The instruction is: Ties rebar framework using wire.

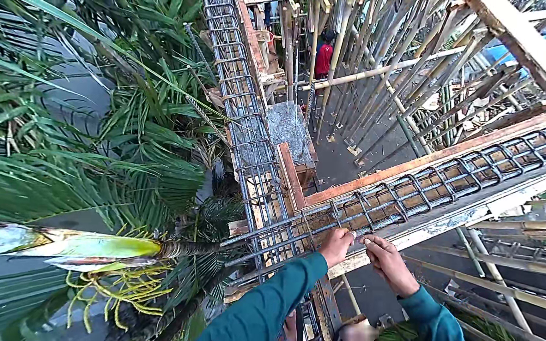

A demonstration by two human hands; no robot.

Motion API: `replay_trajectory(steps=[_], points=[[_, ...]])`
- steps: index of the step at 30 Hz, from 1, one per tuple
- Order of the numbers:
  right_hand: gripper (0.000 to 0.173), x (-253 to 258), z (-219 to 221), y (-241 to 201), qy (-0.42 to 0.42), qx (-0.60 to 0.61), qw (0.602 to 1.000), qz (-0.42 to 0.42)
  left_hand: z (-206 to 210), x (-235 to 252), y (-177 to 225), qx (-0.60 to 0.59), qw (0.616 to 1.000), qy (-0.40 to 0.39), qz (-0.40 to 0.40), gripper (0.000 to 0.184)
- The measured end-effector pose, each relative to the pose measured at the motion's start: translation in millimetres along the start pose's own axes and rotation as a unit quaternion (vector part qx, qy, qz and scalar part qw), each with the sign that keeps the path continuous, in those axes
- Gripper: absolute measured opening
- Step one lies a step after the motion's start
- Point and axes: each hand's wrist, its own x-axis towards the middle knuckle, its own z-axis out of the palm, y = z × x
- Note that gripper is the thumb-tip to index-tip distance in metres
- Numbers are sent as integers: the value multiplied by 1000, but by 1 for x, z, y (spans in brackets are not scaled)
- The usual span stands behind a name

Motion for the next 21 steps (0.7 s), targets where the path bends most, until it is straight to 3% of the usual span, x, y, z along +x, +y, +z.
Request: replay_trajectory(steps=[4, 7, 12, 17, 19, 21], points=[[24, -9, -13, 4, -32, -43, 998, -27, -22, 2, 7, 118, 987, -98, 39, 37], [23, -16, -12, 4, -40, -73, 995, -54, -29, 7, 8, 167, 975, -128, 73, 51], [26, -22, -15, 10, -57, -282, 956, -51, -29, 9, 11, 310, 931, -185, 54, 61], [34, -31, -1, 13, -5, -364, 929, -70, -12, -3, 25, 416, 889, -177, 69, 61], [36, -27, -1, 14, 26, -373, 924, -82, -12, 2, 30, 420, 889, -168, 67, 57], [35, -18, -10, 23, 33, -342, 939, -32, -15, 12, 27, 393, 907, -138, 66, 48]])
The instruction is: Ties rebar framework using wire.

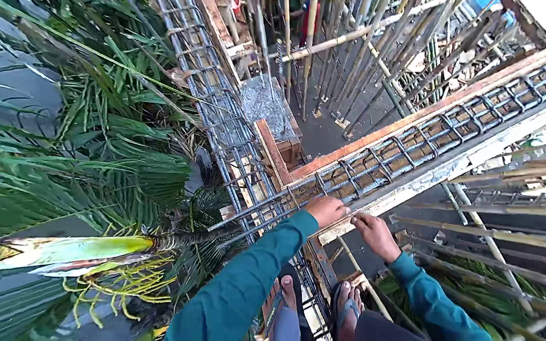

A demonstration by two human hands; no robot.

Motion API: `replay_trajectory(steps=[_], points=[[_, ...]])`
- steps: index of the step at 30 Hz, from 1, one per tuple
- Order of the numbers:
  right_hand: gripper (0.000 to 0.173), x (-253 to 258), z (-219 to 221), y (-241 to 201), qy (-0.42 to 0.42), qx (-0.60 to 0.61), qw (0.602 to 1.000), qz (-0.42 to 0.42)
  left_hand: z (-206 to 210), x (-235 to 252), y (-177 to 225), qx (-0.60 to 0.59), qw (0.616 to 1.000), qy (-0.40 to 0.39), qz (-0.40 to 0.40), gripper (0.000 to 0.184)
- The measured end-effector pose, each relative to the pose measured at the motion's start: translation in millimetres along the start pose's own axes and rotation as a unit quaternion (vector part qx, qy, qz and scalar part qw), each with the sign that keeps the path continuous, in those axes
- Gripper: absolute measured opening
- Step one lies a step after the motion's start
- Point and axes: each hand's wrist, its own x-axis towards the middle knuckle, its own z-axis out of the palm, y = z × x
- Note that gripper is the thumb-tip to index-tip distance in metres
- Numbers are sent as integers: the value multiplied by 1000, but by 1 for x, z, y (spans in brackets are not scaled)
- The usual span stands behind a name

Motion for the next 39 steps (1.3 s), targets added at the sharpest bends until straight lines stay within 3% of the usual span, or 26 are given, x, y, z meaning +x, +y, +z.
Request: replay_trajectory(steps=[3, 7, 10, 12, 16, 22, 27, 32, 36, 39], points=[[29, 16, 9, 43, -13, 104, 987, 120, -8, 8, -12, -43, 993, 113, -8, 35], [31, 31, 15, 67, -66, -23, 977, 203, -37, 21, -18, -24, 994, 104, -38, 35], [37, 45, 18, 45, -114, -136, 968, 178, -28, 37, -23, 57, 995, 84, 0, 33], [38, 56, 19, 23, -117, -146, 969, 160, -19, 42, -19, 112, 992, 57, 13, 31], [35, 82, 30, 20, -109, -67, 984, 126, 4, 46, -21, 204, 973, 95, 43, 25], [33, 77, 44, 48, -94, 26, 994, 48, -5, 45, -4, 332, 943, -18, 25, 23], [28, 77, 46, 56, -69, 160, 983, 50, 1, 50, 1, 377, 925, -34, 23, 19], [24, 78, 41, 49, -78, 284, 949, 111, -2, 54, 3, 372, 927, -44, 11, 18], [23, 78, 31, 46, -53, 295, 943, 146, 1, 56, 0, 341, 939, -32, 4, 24], [22, 79, 21, 49, -86, 282, 944, 150, 4, 56, -3, 337, 941, -12, 14, 29]])
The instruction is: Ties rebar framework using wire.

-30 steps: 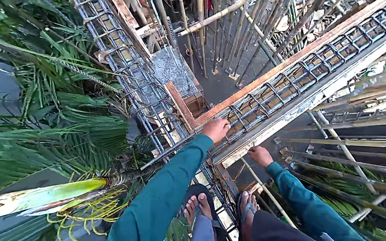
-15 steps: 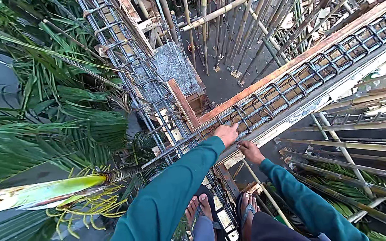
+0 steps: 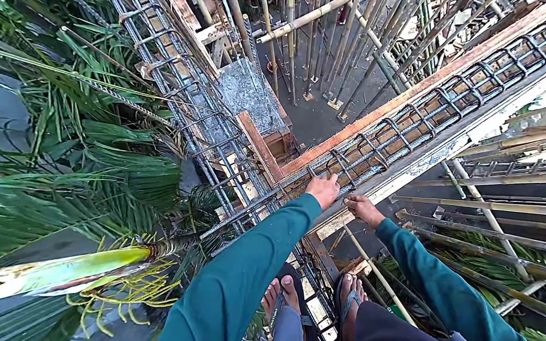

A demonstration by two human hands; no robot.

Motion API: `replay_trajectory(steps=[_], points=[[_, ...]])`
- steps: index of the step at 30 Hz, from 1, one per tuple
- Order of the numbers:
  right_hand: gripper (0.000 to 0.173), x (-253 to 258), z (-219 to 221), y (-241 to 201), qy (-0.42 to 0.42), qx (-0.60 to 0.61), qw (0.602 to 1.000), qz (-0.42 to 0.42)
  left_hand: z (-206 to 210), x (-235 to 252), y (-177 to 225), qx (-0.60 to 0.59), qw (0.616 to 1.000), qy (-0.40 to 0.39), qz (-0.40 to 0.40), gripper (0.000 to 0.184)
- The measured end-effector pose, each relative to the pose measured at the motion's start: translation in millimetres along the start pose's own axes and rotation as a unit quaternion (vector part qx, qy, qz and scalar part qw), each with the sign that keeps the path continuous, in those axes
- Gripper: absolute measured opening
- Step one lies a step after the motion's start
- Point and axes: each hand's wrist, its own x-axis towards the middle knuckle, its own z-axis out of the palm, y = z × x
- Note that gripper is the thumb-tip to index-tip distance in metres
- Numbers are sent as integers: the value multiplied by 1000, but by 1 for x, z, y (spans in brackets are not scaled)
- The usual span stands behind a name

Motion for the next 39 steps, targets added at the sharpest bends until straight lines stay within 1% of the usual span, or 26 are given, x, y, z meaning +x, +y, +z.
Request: replay_trajectory(steps=[1, 4, 6, 8, 11, 14, 18, 22, 24, 27, 29, 31, 33, 36, 39], points=[[22, 0, -1, 0, -10, -6, 1000, 4, 0, 1, 0, 4, 1000, 3, 1, 29], [22, 5, 5, 4, -45, -20, 999, 6, -4, 1, -2, 29, 1000, 2, 11, 21], [22, 8, 10, 5, -64, -15, 998, -1, -1, 1, -4, 58, 998, 21, 27, 17], [22, 12, 15, 3, -77, -20, 997, -11, 1, 1, -6, 86, 995, 40, 40, 16], [23, 16, 16, -1, -73, -43, 996, -27, 0, 2, -6, 104, 993, 33, 42, 19], [24, 16, 8, 1, -41, -48, 997, -46, 0, 3, -4, 109, 993, 22, 35, 18], [22, 15, 0, 6, -38, -37, 996, -67, 1, 3, -7, 91, 996, 1, 22, 19], [22, 14, 1, 5, -52, -20, 998, -40, 4, 8, -7, 40, 999, 7, 6, 17], [24, 12, 3, 5, -53, -42, 997, -30, 7, 10, -8, 24, 1000, 17, 0, 16], [30, 11, 3, 10, -38, -85, 995, -40, 10, 13, -6, 33, 999, 25, 4, 16], [30, 12, 2, 13, -25, -98, 994, -47, 8, 13, -4, 23, 999, 32, 4, 15], [29, 13, 1, 8, -12, -105, 993, -51, 2, 13, -6, -12, 1000, 22, 3, 19], [28, 14, -1, 4, -9, -110, 992, -58, -5, 16, -9, -42, 999, -17, 6, 29], [24, 17, -5, 6, 3, -105, 991, -86, -8, 18, -4, -57, 998, -12, 14, 34], [22, 17, -3, 10, 3, -88, 991, -101, -14, 14, 3, -78, 997, -13, -11, 37]])
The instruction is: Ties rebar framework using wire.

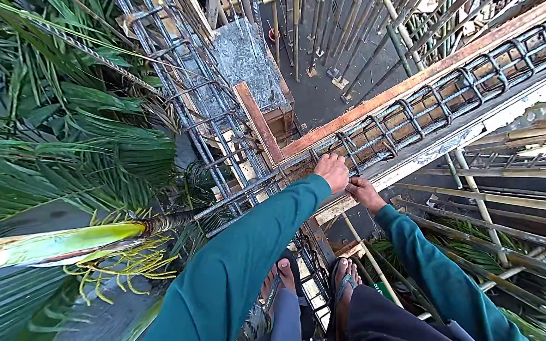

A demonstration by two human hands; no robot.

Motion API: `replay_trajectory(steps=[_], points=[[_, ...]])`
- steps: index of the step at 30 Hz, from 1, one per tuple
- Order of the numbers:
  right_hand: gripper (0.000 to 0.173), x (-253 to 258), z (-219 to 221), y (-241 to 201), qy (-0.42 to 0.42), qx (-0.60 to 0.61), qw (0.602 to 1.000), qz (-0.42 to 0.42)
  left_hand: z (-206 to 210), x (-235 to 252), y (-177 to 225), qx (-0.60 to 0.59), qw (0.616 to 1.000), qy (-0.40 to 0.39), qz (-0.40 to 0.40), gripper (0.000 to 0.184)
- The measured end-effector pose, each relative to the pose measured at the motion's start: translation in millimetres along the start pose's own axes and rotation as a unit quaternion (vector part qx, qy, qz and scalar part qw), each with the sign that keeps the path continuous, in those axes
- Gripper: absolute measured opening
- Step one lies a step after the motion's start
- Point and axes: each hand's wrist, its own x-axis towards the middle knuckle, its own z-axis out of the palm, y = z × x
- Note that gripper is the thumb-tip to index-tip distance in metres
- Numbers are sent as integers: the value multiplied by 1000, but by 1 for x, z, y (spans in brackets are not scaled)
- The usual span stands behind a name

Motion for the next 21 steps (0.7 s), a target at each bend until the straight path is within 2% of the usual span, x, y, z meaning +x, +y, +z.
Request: replay_trajectory(steps=[5, 8, 13, 16, 18, 21], points=[[23, -6, 11, -7, -21, 18, 999, 19, -8, -13, 9, -47, 994, -28, -96, 38], [29, -4, 16, -9, -5, -11, 1000, 12, 1, -28, 4, -75, 990, 6, -123, 34], [28, -15, 21, -14, -14, 15, 1000, 0, 12, -45, -4, -179, 968, 16, -174, 35], [31, -13, 33, -17, -7, -29, 1000, 9, 21, -55, 1, -269, 942, 37, -194, 38], [31, -14, 34, -22, 2, -66, 998, 13, 32, -66, 10, -287, 935, 84, -193, 36], [29, -10, 32, -20, 11, -81, 997, -7, 38, -70, 11, -315, 923, 90, -203, 35]])
